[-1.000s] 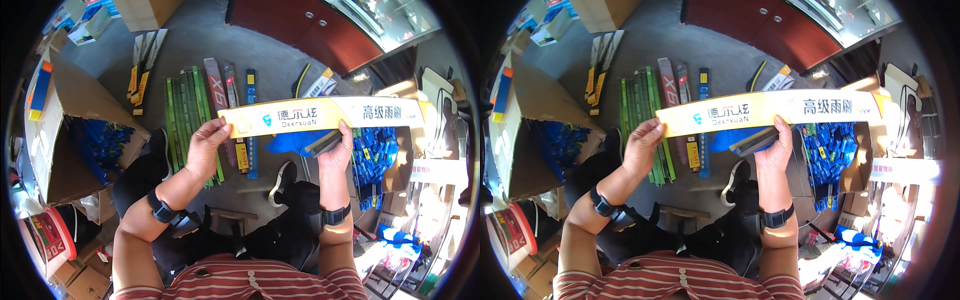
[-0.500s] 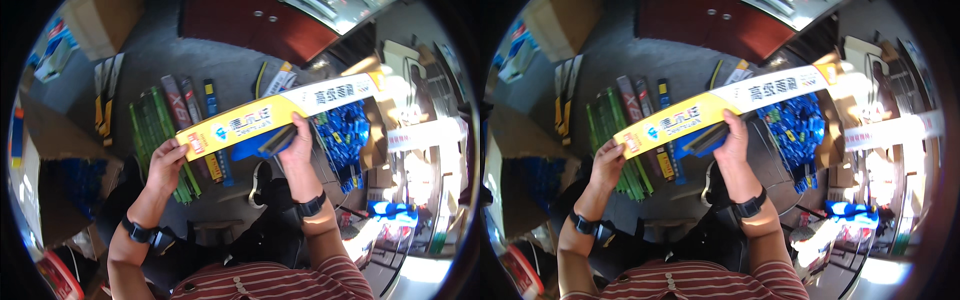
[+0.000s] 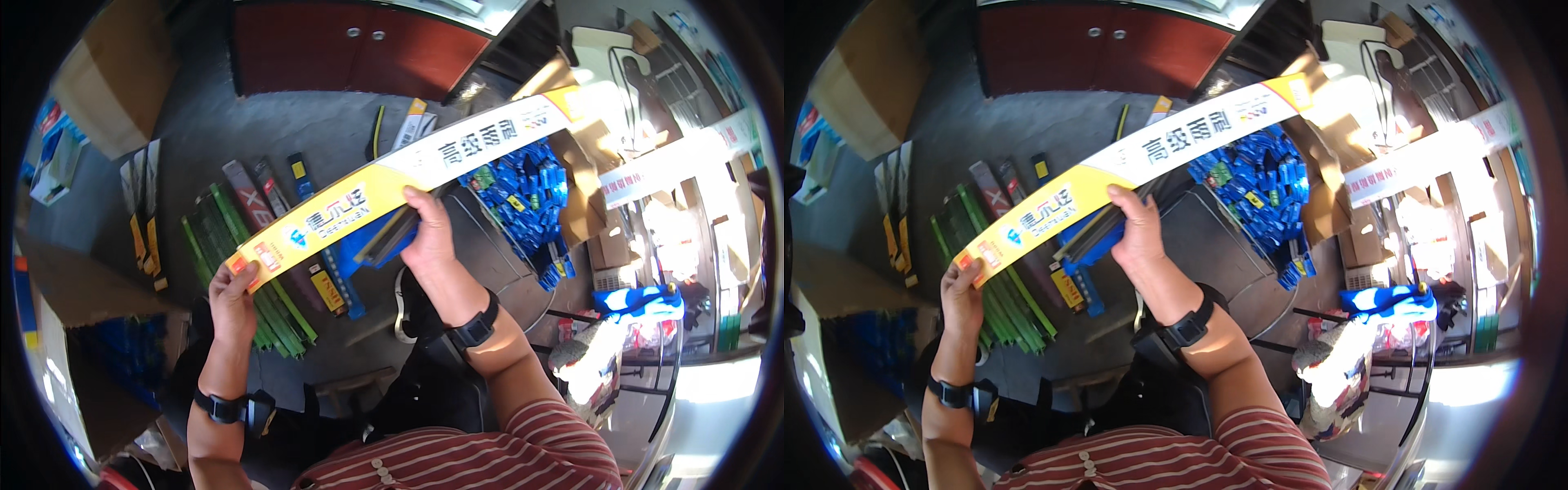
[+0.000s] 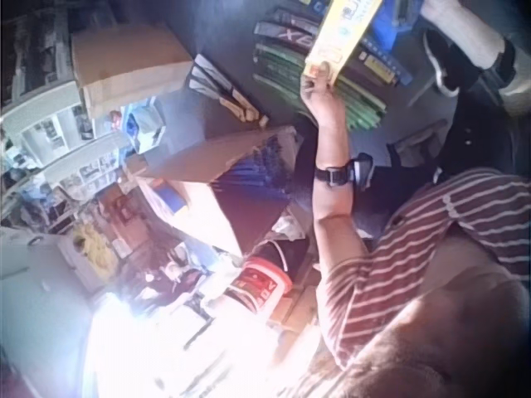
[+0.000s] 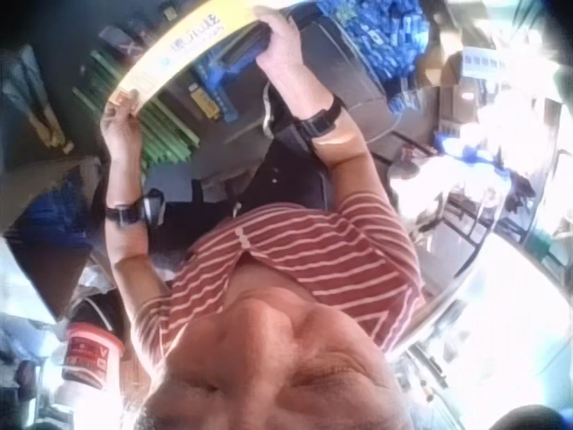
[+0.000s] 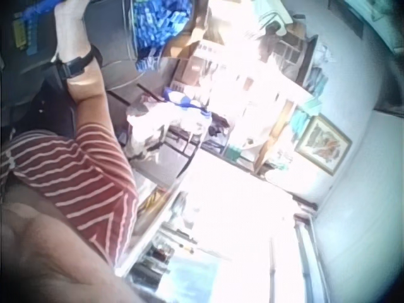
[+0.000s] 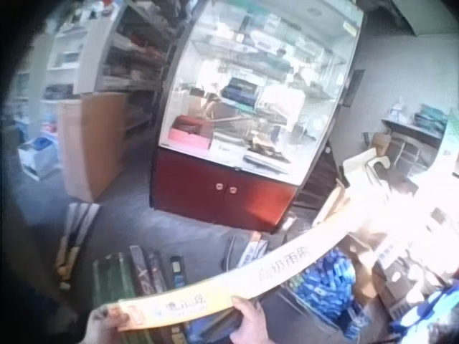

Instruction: The person sits on a stool and uses a blue cloth to wipe and clean multiple packaged windshield wipers. They pick up each wiper, wipe it, and place it back on the floor.

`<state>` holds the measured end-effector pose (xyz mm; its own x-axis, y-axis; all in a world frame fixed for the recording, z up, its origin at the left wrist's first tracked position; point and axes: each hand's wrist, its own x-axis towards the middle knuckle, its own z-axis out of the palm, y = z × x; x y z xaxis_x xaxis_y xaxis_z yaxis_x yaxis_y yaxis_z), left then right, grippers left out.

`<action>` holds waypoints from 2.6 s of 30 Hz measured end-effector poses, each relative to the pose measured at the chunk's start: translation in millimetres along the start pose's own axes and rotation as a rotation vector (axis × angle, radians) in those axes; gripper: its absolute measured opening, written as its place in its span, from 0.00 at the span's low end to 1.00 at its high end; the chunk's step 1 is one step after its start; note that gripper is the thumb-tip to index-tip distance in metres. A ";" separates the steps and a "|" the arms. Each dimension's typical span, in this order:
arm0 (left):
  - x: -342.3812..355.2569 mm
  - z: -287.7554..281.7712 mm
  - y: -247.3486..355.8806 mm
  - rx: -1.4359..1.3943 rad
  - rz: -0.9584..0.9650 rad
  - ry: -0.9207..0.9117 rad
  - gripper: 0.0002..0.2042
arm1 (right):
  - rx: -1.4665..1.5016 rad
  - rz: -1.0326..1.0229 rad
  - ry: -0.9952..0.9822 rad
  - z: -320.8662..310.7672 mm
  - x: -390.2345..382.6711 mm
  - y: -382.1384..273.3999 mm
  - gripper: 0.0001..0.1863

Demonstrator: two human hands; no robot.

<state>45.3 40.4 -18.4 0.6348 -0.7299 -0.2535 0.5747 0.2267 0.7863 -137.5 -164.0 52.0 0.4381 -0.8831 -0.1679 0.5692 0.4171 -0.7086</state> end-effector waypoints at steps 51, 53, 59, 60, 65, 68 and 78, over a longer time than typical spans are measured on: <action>-15.8 13.8 -10.4 -0.139 -0.066 0.021 0.11 | -0.226 -0.166 0.122 4.1 -25.9 -11.7 0.25; -15.4 11.4 -18.0 -0.120 -0.098 0.018 0.10 | -0.227 -0.167 0.047 2.4 -31.8 -13.2 0.25; -17.1 10.5 -22.7 -0.068 -0.195 -0.067 0.16 | -0.478 -0.439 0.039 21.8 -68.5 -17.9 0.20; -21.2 14.3 -17.3 -0.062 -0.181 -0.149 0.18 | -0.484 -0.508 0.135 19.7 -71.3 -28.5 0.23; -31.3 36.8 -17.2 -0.314 -0.175 -0.102 0.21 | -1.069 -0.639 -0.001 16.9 -82.5 -3.2 0.26; 13.3 -17.7 -67.1 -0.402 -0.374 0.254 0.19 | -1.018 -0.202 0.033 13.7 -57.8 28.7 0.28; 14.6 -20.4 -30.1 -0.364 -0.242 0.282 0.15 | -0.452 -0.208 -0.071 10.4 -48.6 10.2 0.26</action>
<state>47.8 36.1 -57.3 0.5472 -0.5984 -0.5853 0.8328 0.3194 0.4521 -145.8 -114.6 60.1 0.4027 -0.9142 0.0446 0.2979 0.0848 -0.9508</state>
